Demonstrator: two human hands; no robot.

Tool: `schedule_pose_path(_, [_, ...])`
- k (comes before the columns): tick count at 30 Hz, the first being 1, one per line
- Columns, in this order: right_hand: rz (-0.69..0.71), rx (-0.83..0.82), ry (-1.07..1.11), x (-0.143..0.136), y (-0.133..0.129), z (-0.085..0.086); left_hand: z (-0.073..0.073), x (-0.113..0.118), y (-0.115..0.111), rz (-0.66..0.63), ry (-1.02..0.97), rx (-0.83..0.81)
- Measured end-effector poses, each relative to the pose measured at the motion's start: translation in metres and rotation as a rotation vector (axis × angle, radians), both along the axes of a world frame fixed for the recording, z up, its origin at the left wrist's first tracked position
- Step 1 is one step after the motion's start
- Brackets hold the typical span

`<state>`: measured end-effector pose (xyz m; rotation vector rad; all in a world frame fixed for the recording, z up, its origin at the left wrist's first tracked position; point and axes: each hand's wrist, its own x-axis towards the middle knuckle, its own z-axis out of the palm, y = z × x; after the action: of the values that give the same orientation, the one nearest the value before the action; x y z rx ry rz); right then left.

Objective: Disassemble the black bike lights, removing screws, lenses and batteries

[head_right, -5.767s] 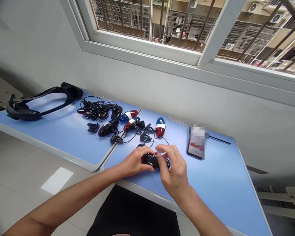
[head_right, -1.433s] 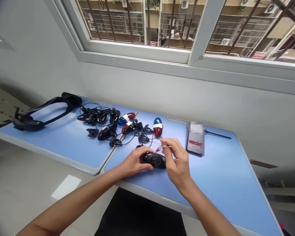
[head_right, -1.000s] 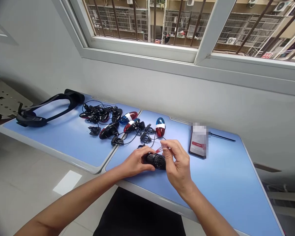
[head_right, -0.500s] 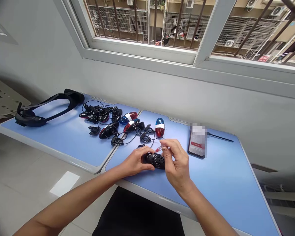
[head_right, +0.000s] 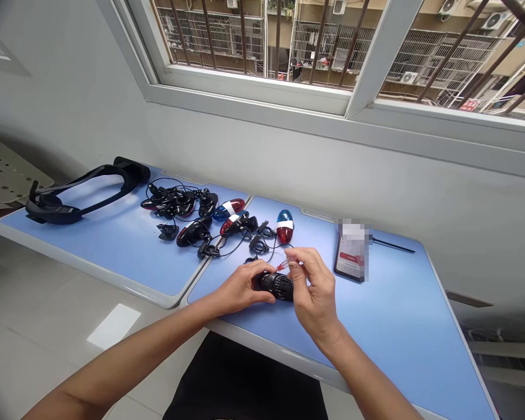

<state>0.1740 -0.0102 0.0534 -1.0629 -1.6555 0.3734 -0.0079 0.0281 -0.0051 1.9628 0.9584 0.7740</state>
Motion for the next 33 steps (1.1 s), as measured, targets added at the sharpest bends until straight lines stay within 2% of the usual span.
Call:
schedule_pose_path(11, [-0.023,0.011,0.008,0.0004,0.0009,0.0017,-0.0031,0.0001,-0.0003,0.007,0.000,0.003])
schedule_pose_path(33, [0.008,0.022,0.001,-0.0024,-0.0011,0.0007,0.0032,0.0006,-0.0004,0.008,0.010,-0.008])
